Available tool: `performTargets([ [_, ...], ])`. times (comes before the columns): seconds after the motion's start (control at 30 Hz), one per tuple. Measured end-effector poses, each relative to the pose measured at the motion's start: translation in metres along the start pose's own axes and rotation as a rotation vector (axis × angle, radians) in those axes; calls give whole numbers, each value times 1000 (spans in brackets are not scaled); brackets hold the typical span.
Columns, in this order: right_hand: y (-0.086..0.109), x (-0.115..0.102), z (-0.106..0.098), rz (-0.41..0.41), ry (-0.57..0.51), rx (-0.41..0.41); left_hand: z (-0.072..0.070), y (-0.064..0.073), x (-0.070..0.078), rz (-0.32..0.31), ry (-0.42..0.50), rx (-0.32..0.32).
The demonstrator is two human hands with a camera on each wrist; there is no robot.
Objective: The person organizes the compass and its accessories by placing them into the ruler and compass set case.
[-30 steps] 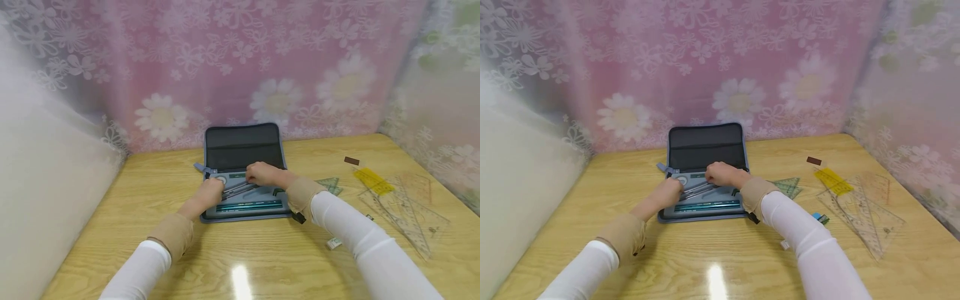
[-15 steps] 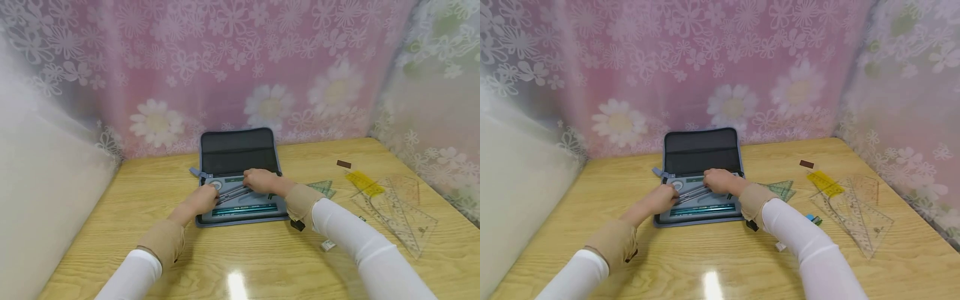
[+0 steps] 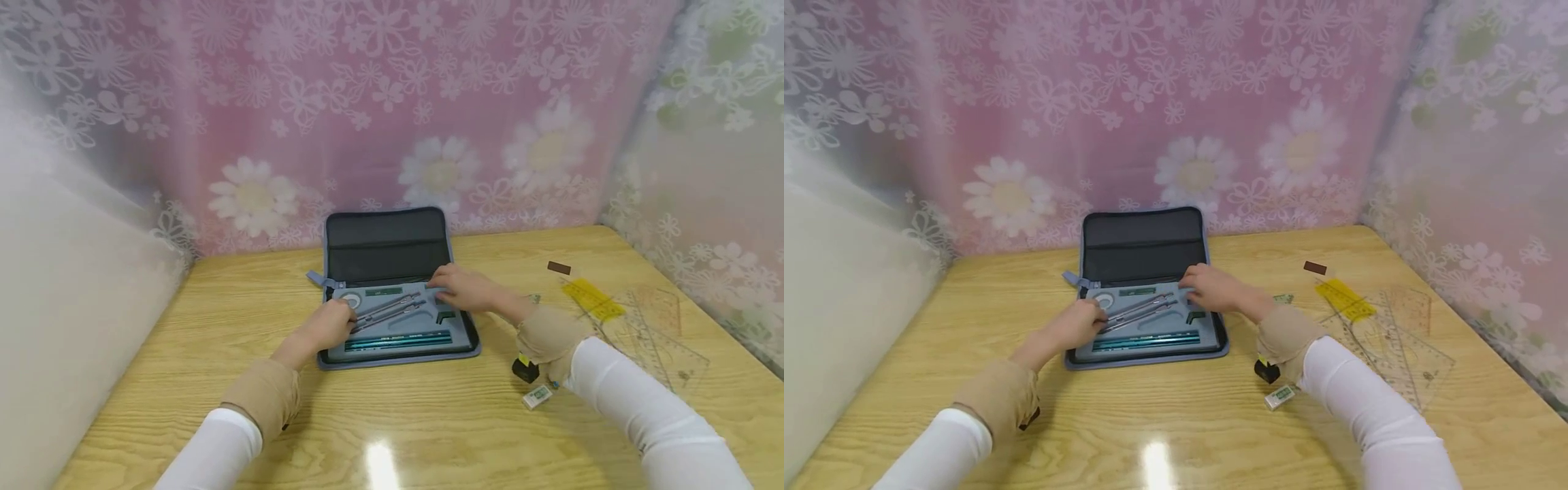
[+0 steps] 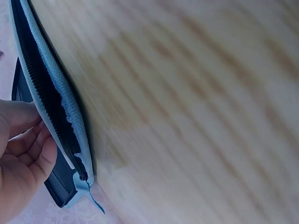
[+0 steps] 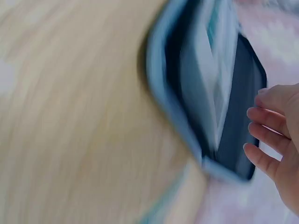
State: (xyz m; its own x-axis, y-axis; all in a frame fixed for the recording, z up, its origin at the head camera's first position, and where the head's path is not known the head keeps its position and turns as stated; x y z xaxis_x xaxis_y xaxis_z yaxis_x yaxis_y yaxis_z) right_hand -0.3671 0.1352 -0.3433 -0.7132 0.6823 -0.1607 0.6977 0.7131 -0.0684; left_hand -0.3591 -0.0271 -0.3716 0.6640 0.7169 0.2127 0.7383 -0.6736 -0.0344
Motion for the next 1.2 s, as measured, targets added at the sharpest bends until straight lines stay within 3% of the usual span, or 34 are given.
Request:
performTargets([
  [0.17, 49, 54, -22, 193, -75, 9, 3, -2, -1, 0, 9, 12],
  [0.27, 78, 69, -35, 228, -65, 33, 2, -4, 0, 18, -14, 16],
  [0.37, 105, 69, -41, 243, -63, 24, 2, -5, -1, 16, -11, 4],
  [0.47, 130, 59, -36, 244, -78, -36, 3, -3, -1, 11, 5, -13],
  [0.7, 181, 29, 1, 215, -105, -228, 6, -5, -4, -6, 27, -38],
  [0.8, 189, 16, 11, 150, -112, -244, 7, -5, -5, -22, 43, -58],
  [0.97, 180, 1, 13, 12, -30, -180, 6, -4, -5, -23, 33, -55],
  [1.03, 173, 2, 14, 5, 9, -184, 5, -4, -4, -22, 30, -52],
  [1.2, 153, 17, 14, 104, 8, -232, 5, -4, -3, -30, 30, -56],
])
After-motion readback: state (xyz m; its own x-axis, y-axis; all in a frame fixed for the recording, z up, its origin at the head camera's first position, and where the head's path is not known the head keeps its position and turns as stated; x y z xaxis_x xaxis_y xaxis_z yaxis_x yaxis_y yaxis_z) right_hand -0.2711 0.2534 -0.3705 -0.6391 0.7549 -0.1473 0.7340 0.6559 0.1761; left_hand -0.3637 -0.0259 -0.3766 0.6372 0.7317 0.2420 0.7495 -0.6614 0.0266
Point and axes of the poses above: each hand's wrist, its own y-axis away from the middle knuckle, its own z-axis out of the palm, x = y × z, the point moved 10 cm from there along -y, towards the middle knuckle, and after that the axes turned 2 degrees about -x, right-handed, at the moved point
